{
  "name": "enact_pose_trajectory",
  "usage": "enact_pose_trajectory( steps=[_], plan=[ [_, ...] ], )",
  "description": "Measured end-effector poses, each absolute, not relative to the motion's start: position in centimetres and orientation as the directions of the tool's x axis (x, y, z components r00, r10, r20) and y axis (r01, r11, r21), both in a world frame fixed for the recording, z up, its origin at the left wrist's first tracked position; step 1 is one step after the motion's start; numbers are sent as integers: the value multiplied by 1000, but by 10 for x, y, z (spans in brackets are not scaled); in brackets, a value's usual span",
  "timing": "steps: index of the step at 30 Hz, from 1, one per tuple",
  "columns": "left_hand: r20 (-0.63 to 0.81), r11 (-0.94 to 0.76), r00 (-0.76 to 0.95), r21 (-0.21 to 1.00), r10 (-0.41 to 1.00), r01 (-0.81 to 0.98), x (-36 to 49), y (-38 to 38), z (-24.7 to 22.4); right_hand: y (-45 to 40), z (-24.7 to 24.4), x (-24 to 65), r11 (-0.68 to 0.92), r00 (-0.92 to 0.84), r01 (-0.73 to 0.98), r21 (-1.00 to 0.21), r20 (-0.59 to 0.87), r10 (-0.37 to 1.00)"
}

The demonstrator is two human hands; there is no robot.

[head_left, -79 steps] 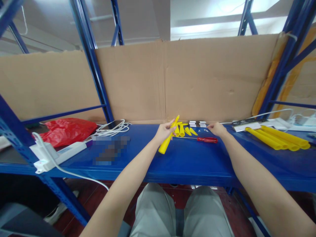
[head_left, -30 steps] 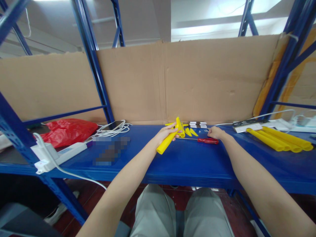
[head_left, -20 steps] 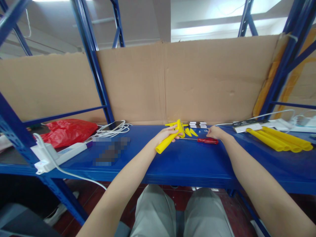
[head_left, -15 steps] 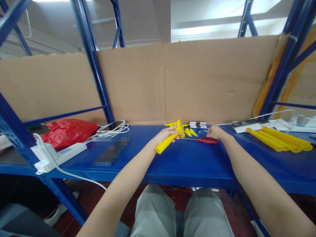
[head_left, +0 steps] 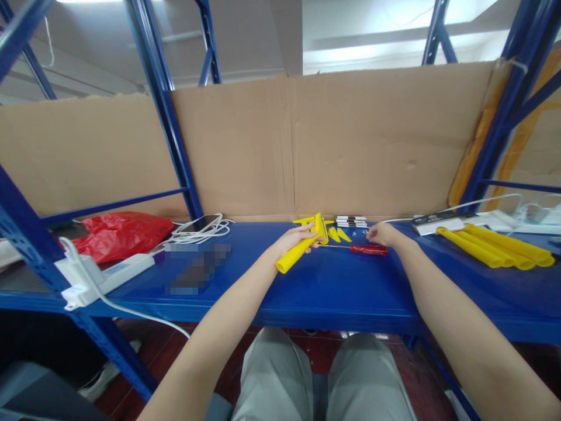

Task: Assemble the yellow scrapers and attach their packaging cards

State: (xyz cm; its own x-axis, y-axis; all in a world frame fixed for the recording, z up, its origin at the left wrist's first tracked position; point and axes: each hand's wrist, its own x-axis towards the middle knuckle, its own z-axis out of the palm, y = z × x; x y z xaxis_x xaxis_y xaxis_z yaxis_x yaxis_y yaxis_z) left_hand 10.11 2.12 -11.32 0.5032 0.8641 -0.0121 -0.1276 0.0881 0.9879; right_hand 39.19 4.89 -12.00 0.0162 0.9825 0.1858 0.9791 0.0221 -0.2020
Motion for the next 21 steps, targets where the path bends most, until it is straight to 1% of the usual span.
enact_pose_trajectory(
  steps=[4,10,12,17,21],
  plan=[
    [-9,81,494,989,870,-125,102,18,-111,51,-120,395,-45,80,985,-166,205,975],
    [-15,81,483,990,875,-117,103,15,-109,51,-119,396,-60,72,995,-76,166,983],
    [-16,76,478,991,878,-108,103,14,-109,51,-120,395,-69,79,995,-73,148,986],
    [-15,70,484,993,875,-96,103,13,-108,52,-124,396,-74,91,990,-116,143,986],
    [-21,69,496,995,868,-79,102,15,-110,56,-128,400,-18,26,998,-59,137,990]
  ],
)
